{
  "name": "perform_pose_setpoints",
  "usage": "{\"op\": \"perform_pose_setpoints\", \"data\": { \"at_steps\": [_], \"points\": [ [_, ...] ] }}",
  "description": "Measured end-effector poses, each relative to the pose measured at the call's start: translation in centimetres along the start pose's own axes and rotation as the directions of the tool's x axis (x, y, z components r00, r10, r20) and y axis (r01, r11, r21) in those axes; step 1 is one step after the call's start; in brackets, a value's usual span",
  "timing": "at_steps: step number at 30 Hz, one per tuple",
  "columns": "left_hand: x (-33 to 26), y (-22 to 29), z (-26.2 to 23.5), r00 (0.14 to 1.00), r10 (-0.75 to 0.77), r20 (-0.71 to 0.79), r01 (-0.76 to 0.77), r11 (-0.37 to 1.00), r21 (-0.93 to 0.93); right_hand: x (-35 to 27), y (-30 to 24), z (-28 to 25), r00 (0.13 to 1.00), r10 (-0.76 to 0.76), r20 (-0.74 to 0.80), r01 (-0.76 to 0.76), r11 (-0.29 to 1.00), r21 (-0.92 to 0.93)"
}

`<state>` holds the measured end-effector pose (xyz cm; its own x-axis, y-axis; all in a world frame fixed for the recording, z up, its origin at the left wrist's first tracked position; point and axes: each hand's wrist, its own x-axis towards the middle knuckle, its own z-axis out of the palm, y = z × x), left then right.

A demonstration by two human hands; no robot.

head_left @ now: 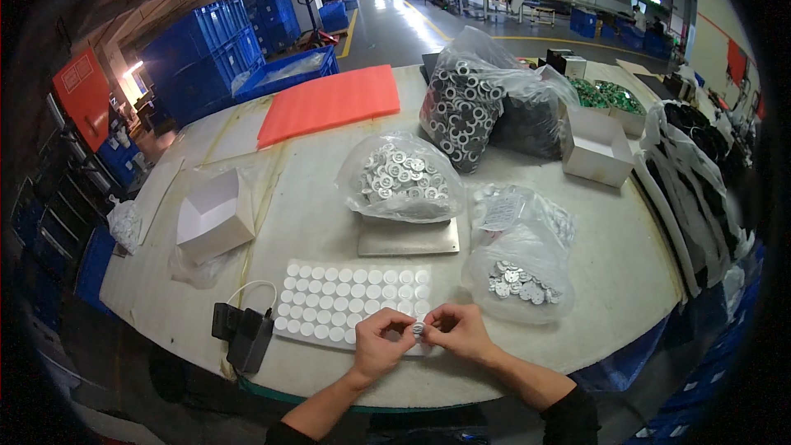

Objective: The person assembles small circular lighting components by hand and places them into a plastic tray.

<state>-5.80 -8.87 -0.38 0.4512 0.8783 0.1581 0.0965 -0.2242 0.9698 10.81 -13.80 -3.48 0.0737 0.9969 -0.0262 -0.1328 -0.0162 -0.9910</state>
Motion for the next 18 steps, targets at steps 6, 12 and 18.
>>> {"op": "perform_pose_setpoints", "data": {
  "at_steps": [6,12,18],
  "points": [
    [0.7,-1.1,-1.0,0.978,0.004,0.209,-0.006,1.0,0.009,-0.2,-1.2,-0.3,0.998,-0.058,0.028,0.062,0.982,-0.179],
    [0.2,0.0,0.1,0.996,-0.023,0.081,0.033,0.992,-0.121,-0.3,-1.4,-1.1,0.982,-0.182,0.058,0.191,0.95,-0.247],
    [-0.5,0.2,0.1,0.974,-0.146,0.173,0.188,0.949,-0.253,-0.9,-2.0,-0.5,0.811,-0.559,0.171,0.566,0.678,-0.47]
  ]
}}
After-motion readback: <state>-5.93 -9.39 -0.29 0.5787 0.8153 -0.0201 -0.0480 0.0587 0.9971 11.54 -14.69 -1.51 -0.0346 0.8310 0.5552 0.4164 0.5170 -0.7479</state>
